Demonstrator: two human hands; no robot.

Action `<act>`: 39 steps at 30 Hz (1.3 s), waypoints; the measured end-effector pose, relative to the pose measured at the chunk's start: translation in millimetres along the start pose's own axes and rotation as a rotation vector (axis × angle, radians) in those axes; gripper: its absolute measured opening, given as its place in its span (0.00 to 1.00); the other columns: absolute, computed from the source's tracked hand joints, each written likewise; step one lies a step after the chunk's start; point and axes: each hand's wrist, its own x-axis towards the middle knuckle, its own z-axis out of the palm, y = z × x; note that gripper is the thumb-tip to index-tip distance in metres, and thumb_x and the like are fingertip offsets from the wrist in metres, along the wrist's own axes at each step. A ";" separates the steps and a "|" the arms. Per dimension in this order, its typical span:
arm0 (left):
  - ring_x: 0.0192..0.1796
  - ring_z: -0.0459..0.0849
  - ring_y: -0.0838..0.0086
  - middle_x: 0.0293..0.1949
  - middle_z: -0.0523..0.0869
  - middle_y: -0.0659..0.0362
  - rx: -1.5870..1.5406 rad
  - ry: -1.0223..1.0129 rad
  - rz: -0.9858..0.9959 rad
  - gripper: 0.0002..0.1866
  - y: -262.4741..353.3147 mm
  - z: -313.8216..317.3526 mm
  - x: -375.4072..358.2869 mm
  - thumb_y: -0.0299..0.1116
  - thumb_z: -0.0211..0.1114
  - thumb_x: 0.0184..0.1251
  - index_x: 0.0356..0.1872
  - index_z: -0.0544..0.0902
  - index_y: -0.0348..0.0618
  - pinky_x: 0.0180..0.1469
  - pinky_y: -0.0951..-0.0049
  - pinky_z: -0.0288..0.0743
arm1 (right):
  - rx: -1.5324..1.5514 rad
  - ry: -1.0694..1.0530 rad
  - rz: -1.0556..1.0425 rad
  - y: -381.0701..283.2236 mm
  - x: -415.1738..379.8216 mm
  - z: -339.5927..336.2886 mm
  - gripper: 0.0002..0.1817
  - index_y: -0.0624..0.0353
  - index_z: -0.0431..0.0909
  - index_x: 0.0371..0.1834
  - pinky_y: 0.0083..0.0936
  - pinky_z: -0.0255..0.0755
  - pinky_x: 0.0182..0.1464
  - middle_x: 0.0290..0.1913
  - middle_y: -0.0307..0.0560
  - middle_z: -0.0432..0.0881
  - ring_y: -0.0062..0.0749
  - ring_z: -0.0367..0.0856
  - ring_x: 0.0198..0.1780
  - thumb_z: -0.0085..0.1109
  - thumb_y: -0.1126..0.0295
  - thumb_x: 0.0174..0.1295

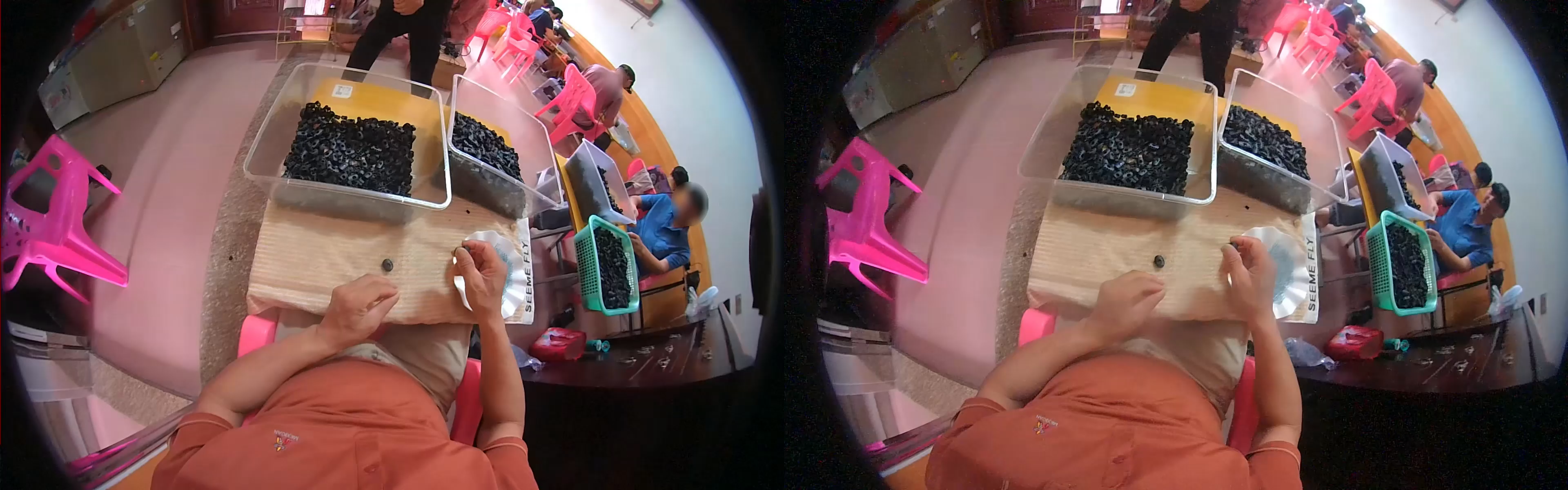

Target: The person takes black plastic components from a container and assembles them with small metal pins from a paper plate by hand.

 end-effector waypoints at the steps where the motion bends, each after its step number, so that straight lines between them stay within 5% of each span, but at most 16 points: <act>1: 0.37 0.89 0.61 0.39 0.89 0.51 -0.001 -0.011 -0.013 0.04 0.3 -0.8 -0.4 0.23 0.71 0.63 0.38 0.86 0.38 0.36 0.68 0.82 | -0.007 0.015 -0.006 -0.8 6.9 -2.0 0.10 0.68 0.80 0.48 0.20 0.78 0.35 0.34 0.42 0.85 0.19 0.81 0.31 0.66 0.73 0.70; 8: 0.37 0.89 0.61 0.39 0.89 0.50 0.012 0.003 0.070 0.05 -3.2 0.4 -3.0 0.24 0.71 0.63 0.38 0.86 0.38 0.36 0.68 0.81 | -0.191 0.134 -0.254 -22.3 79.6 -13.6 0.09 0.67 0.85 0.43 0.16 0.71 0.32 0.28 0.37 0.85 0.16 0.79 0.29 0.68 0.71 0.68; 16: 0.38 0.89 0.58 0.38 0.89 0.49 -0.020 0.017 0.004 0.05 3.9 -2.5 -0.5 0.24 0.72 0.63 0.38 0.86 0.38 0.37 0.66 0.82 | -0.239 0.235 -0.289 -39.3 181.4 -12.6 0.19 0.68 0.84 0.52 0.21 0.75 0.32 0.32 0.44 0.87 0.21 0.82 0.28 0.71 0.66 0.64; 21: 0.40 0.89 0.56 0.39 0.89 0.49 -0.005 0.031 -0.010 0.06 -2.5 -1.9 -0.6 0.24 0.72 0.62 0.39 0.86 0.38 0.40 0.64 0.83 | -0.107 0.256 -0.160 -39.4 125.7 5.9 0.14 0.67 0.86 0.49 0.18 0.74 0.31 0.31 0.39 0.86 0.19 0.81 0.27 0.71 0.68 0.65; 26: 0.41 0.90 0.62 0.42 0.89 0.50 -0.052 0.010 -0.072 0.07 -2.9 -4.7 -1.2 0.22 0.71 0.63 0.42 0.87 0.35 0.43 0.68 0.84 | -0.163 -0.025 -0.149 -11.4 44.4 21.5 0.06 0.65 0.86 0.42 0.15 0.70 0.30 0.28 0.36 0.83 0.14 0.79 0.29 0.68 0.74 0.68; 29: 0.42 0.90 0.66 0.41 0.89 0.51 -0.039 0.054 -0.074 0.08 -3.4 -8.7 4.5 0.21 0.71 0.63 0.43 0.87 0.34 0.44 0.71 0.84 | -0.313 -0.222 -0.208 -5.8 14.8 42.3 0.07 0.62 0.86 0.43 0.24 0.75 0.32 0.33 0.45 0.87 0.26 0.83 0.30 0.71 0.74 0.63; 32: 0.42 0.90 0.68 0.41 0.89 0.51 -0.116 0.094 -0.181 0.08 -2.6 -11.1 6.6 0.22 0.71 0.65 0.43 0.87 0.34 0.44 0.72 0.83 | -0.446 -0.414 -0.175 -5.2 9.0 55.4 0.12 0.59 0.87 0.45 0.37 0.80 0.40 0.42 0.54 0.86 0.48 0.87 0.36 0.72 0.67 0.60; 35: 0.42 0.90 0.68 0.41 0.90 0.52 -0.224 0.116 -0.303 0.07 -2.2 -10.8 6.8 0.24 0.70 0.67 0.44 0.87 0.36 0.43 0.71 0.83 | -0.707 -0.437 -0.308 -5.3 5.3 67.9 0.14 0.58 0.86 0.46 0.43 0.80 0.43 0.44 0.54 0.85 0.54 0.86 0.39 0.70 0.62 0.63; 39: 0.42 0.90 0.72 0.41 0.90 0.53 -0.224 0.106 -0.329 0.07 -4.5 -11.2 6.7 0.24 0.70 0.68 0.44 0.87 0.36 0.43 0.73 0.83 | -0.779 -0.507 -0.239 -2.6 3.3 74.3 0.14 0.58 0.82 0.44 0.48 0.78 0.44 0.46 0.56 0.82 0.58 0.85 0.43 0.67 0.61 0.63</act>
